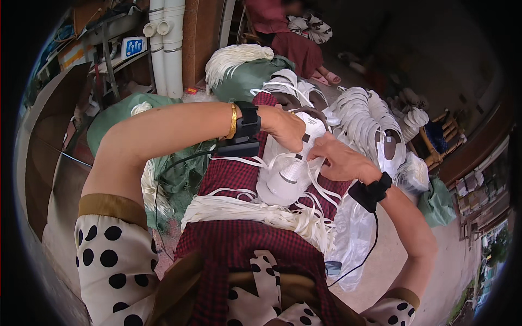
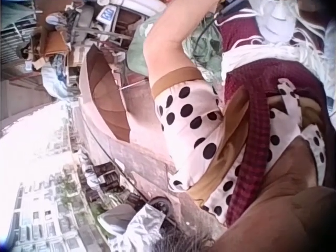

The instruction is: The recorder is threading long white laces or straps through the eyelets of white shoe uppers while sitting on the floor.

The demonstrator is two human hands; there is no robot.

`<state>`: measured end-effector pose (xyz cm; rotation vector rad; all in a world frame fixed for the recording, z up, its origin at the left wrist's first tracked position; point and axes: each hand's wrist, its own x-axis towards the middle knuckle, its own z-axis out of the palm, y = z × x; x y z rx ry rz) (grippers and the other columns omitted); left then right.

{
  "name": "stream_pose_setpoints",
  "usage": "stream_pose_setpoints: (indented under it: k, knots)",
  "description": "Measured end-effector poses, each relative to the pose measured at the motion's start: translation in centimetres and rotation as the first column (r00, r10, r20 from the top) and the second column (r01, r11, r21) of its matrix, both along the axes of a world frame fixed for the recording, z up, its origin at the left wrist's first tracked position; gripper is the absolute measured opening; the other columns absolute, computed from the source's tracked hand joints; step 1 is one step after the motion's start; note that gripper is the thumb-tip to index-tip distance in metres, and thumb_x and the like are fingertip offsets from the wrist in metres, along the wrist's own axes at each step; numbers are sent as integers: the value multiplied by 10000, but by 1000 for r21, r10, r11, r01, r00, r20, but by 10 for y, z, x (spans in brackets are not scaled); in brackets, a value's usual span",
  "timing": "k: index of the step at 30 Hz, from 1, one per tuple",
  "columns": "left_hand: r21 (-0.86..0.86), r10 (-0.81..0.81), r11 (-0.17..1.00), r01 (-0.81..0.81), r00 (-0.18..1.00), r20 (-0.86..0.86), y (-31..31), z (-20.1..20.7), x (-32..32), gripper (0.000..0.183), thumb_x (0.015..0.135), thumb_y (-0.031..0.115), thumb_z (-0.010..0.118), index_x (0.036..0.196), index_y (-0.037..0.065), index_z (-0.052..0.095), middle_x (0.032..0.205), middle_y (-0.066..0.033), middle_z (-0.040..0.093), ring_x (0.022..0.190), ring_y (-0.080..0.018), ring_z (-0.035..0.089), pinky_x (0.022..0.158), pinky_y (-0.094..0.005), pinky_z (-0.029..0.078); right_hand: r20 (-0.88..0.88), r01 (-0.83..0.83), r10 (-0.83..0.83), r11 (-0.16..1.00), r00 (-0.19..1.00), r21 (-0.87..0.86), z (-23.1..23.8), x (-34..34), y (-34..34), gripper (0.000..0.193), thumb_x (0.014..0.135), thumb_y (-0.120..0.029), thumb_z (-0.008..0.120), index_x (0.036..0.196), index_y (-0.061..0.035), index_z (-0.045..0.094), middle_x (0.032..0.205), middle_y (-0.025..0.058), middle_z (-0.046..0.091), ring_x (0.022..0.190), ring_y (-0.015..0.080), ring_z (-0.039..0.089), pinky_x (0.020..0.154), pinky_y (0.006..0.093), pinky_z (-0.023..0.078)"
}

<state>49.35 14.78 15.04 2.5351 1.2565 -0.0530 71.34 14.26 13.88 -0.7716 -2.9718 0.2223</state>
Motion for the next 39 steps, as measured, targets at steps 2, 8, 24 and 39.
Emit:
stream_pose_setpoints:
  k: [2, 8, 24, 39]
  knots:
    - [134, 1, 991, 2, 1000, -23, -1, -5, 7, 159, 702, 130, 608, 659, -12, 665, 732, -216, 654, 750, -361, 644, 671, -547, 379, 23, -22, 26, 989, 999, -145, 10, -3, 14, 192, 754, -127, 701, 924, -50, 751, 919, 132, 656, 1006, 330, 567, 932, 384, 448]
    - [184, 31, 982, -31, 1000, 0, -3, -20, 9, 156, 638, 104, 666, 740, 23, 751, 787, -192, 706, 859, -382, 679, 684, -519, 394, 151, 280, -265, 956, 952, -90, -3, -20, 18, 207, 759, -193, 673, 778, 5, 729, 777, 215, 684, 739, 359, 658, 749, 420, 523]
    - [186, -68, 983, -11, 908, 414, 4, -50, -9, 155, 752, 138, 664, 744, -12, 703, 754, -160, 696, 754, -266, 688, 715, -387, 527, 318, 236, -266, 963, 910, 129, 12, -33, 0, 289, 787, -263, 754, 899, 2, 742, 870, 233, 718, 890, 364, 714, 787, 486, 554]
    - [-157, 82, 986, 58, 653, 753, -2, -55, -21, 246, 987, 211, 533, 1022, 9, 668, 872, -51, 716, 817, -134, 608, 770, -337, 492, 38, 339, -337, 935, 941, -106, 4, -18, 1, 196, 714, -136, 799, 852, -34, 705, 786, 109, 724, 773, 257, 715, 732, 375, 544]
